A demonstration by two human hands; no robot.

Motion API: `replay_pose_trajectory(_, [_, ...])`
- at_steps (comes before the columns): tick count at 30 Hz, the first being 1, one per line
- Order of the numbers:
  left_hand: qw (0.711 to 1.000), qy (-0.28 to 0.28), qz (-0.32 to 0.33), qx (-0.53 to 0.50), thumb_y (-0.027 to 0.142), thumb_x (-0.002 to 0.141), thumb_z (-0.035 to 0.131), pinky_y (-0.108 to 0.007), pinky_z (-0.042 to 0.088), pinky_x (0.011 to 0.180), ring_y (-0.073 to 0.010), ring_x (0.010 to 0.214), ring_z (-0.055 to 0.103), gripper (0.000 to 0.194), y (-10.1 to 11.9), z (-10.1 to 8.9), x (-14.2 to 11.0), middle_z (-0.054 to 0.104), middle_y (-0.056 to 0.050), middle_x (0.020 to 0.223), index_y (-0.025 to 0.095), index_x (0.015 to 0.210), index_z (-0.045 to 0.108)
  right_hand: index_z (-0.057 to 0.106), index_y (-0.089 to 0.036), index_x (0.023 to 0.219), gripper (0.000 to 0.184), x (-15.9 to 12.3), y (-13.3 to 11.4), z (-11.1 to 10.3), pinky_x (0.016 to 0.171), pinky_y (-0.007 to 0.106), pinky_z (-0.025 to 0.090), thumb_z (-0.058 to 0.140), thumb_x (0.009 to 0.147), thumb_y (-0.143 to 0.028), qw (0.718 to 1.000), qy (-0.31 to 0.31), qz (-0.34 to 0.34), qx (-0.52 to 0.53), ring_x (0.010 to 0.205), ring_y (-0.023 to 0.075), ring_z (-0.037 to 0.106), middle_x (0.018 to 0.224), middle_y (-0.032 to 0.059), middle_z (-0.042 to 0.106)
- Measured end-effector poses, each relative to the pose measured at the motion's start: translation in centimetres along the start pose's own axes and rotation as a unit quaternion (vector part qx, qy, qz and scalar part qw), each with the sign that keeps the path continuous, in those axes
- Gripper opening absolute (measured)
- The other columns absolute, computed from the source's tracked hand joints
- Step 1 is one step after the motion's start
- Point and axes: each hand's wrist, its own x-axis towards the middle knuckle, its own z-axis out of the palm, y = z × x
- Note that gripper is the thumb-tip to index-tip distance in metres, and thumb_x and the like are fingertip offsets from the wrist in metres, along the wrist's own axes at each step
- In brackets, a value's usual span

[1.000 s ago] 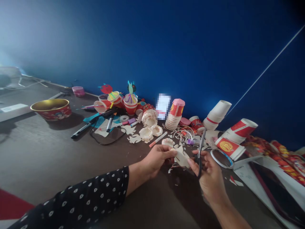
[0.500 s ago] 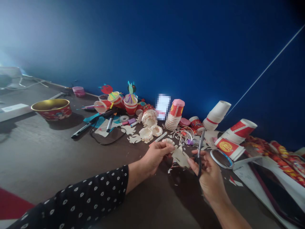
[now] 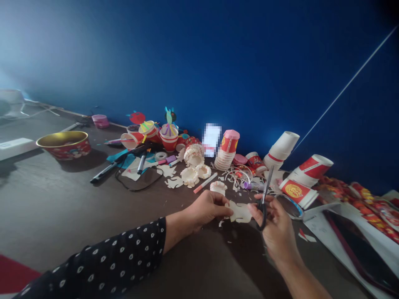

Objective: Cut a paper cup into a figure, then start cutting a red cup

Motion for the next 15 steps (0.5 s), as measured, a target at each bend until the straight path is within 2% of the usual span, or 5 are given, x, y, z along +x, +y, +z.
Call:
replay_pose_trajectory(2, [1.0, 0.008, -0.003, 0.02, 0.025, 0.056, 0.071, -0.02, 0.032, 0.045, -0.0061, 0.042, 0.045, 0.02, -0.06, 0.03, 0.02, 0.053, 0.002, 0.045, 0.012, 0.054, 0.056, 0.057, -0.025, 0.089, 0.032, 0.0, 0.06, -0.01, 0.053, 0.022, 0.043, 0.073, 0.062, -0.025, 1.0, 0.002, 0.001, 0.006, 0.055, 0.0118, 0.052, 0.061, -0.0061, 0.057])
replay_pose_trajectory(8, [0.995, 0.066, 0.008, -0.076, 0.03, 0.06, 0.067, -0.021, 0.034, 0.047, -0.0068, 0.042, 0.045, 0.023, -0.51, 0.09, 0.42, 0.051, 0.002, 0.045, 0.013, 0.053, 0.055, 0.056, -0.023, 0.09, 0.033, -0.2, -0.35, 0.27, 0.049, 0.024, 0.044, 0.074, 0.062, -0.029, 1.0, -0.004, 0.014, 0.025, 0.05, 0.0127, 0.053, 0.06, -0.0048, 0.055])
replay_pose_trajectory(11, [0.997, 0.052, 0.011, -0.062, 0.031, 0.063, 0.065, -0.022, 0.034, 0.048, -0.0069, 0.043, 0.044, 0.022, -0.73, 0.11, 0.37, 0.051, 0.001, 0.045, 0.012, 0.054, 0.058, 0.056, -0.023, 0.087, 0.029, -0.21, -0.49, 0.39, 0.05, 0.023, 0.046, 0.073, 0.063, -0.028, 0.999, -0.013, 0.008, 0.029, 0.052, 0.0122, 0.054, 0.064, -0.0041, 0.056])
replay_pose_trajectory(15, [1.0, 0.001, 0.011, 0.002, 0.03, 0.062, 0.066, -0.022, 0.031, 0.048, -0.0072, 0.044, 0.043, 0.021, -0.58, 0.13, -0.02, 0.052, 0.0, 0.045, 0.012, 0.052, 0.06, 0.056, -0.023, 0.088, 0.028, 0.01, -0.21, 0.2, 0.052, 0.026, 0.048, 0.072, 0.065, -0.029, 1.0, -0.013, -0.002, 0.024, 0.053, 0.0136, 0.056, 0.065, -0.0025, 0.059])
